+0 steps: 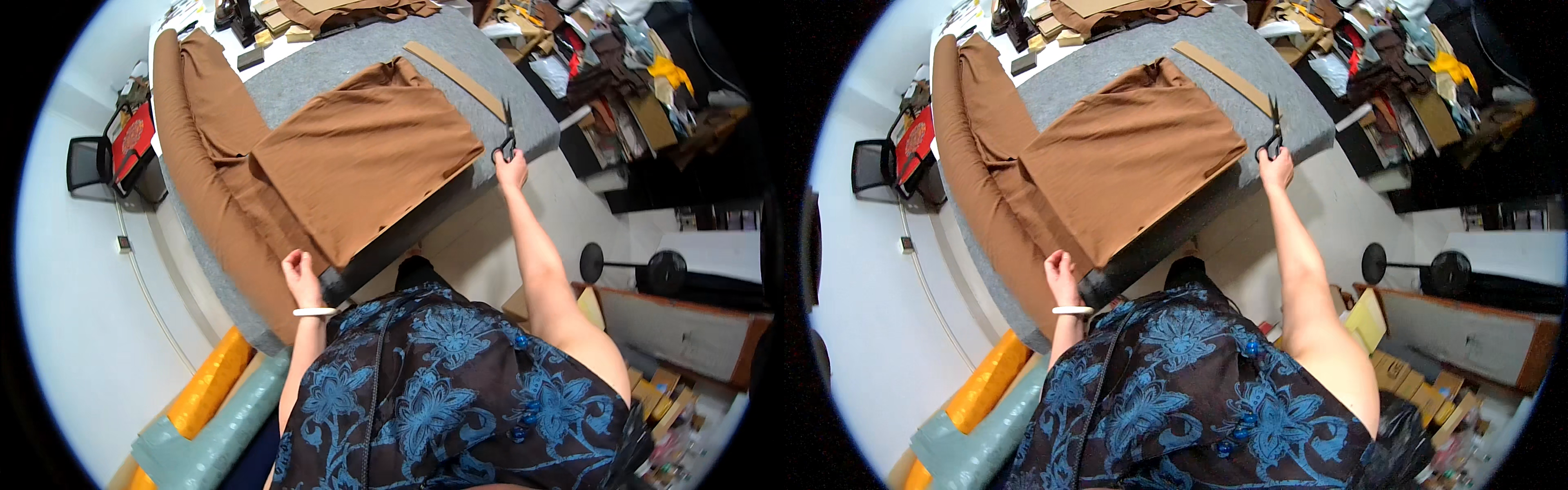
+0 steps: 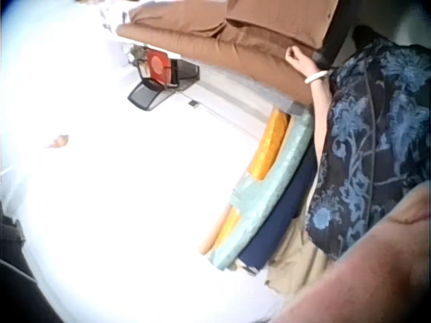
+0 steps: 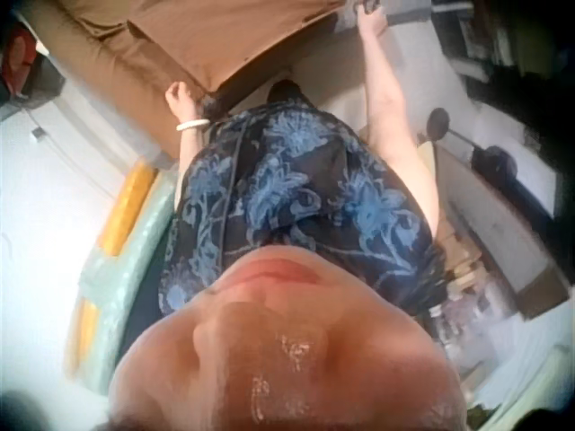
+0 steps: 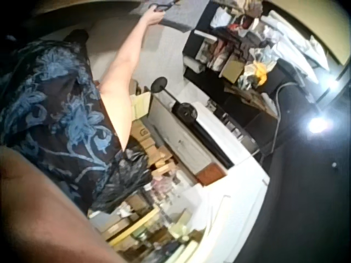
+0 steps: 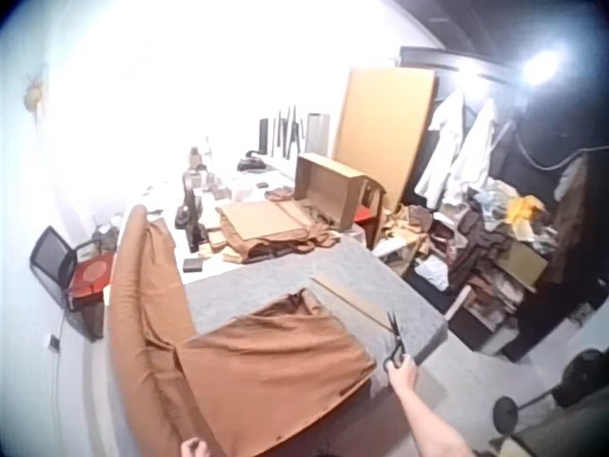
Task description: The person cuts a large roll of brown fabric using scissors and places the cut pieces into a cardboard box. They then retrieve cardboard templates and arrange them on the fabric, followed by handling and folding smaller cut fabric pieces on the work surface.
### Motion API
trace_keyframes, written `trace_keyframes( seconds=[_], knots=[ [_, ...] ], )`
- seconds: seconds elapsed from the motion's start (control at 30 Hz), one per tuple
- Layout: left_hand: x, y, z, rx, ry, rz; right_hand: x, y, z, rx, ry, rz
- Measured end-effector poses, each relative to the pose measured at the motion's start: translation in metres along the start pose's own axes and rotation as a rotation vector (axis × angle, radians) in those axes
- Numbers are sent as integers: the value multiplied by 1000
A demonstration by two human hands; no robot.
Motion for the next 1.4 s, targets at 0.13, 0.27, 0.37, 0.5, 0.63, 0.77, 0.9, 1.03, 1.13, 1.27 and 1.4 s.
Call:
trace_keyframes(
  seconds=[0.13,0.27,0.37,0.5,0.63,0.77,0.9,1.03,1.13,1.27,1.4],
  knots=[
    [3,26,44,436,-109,-166,-100,32,-9,154,15,164],
    [-16,32,55,598,-350,-106,-147,40,-1,253,35,435],
    [-32,26,57,615,-457,-69,-136,41,8,337,-91,488],
    [-36,18,58,636,-521,-91,-87,40,41,526,33,286],
    [-29,22,66,673,-558,-51,-105,42,62,-99,530,971],
    [-12,33,62,518,-453,-146,-107,23,83,-230,716,1363],
    [-15,24,-12,9,-311,-377,-101,24,85,-227,977,1268],
    [-92,-6,-136,-503,-6,-290,-69,46,96,66,910,869],
    [-193,-25,-171,-657,379,15,-17,53,129,338,797,579],
    [-299,-36,-107,-289,382,802,55,40,189,468,956,470],
    [-287,-21,-39,-100,695,772,99,-14,245,642,1059,674]
  ],
)
Point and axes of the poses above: each hand's wrist, its own y-axis towards the middle knuckle, its own x-axis out of the back of the hand, z = x × y, the point moved 6 cm from there along y, towards the middle knuckle, and after that the axes turned 9 degrees about -y, right-handed, at the moved point
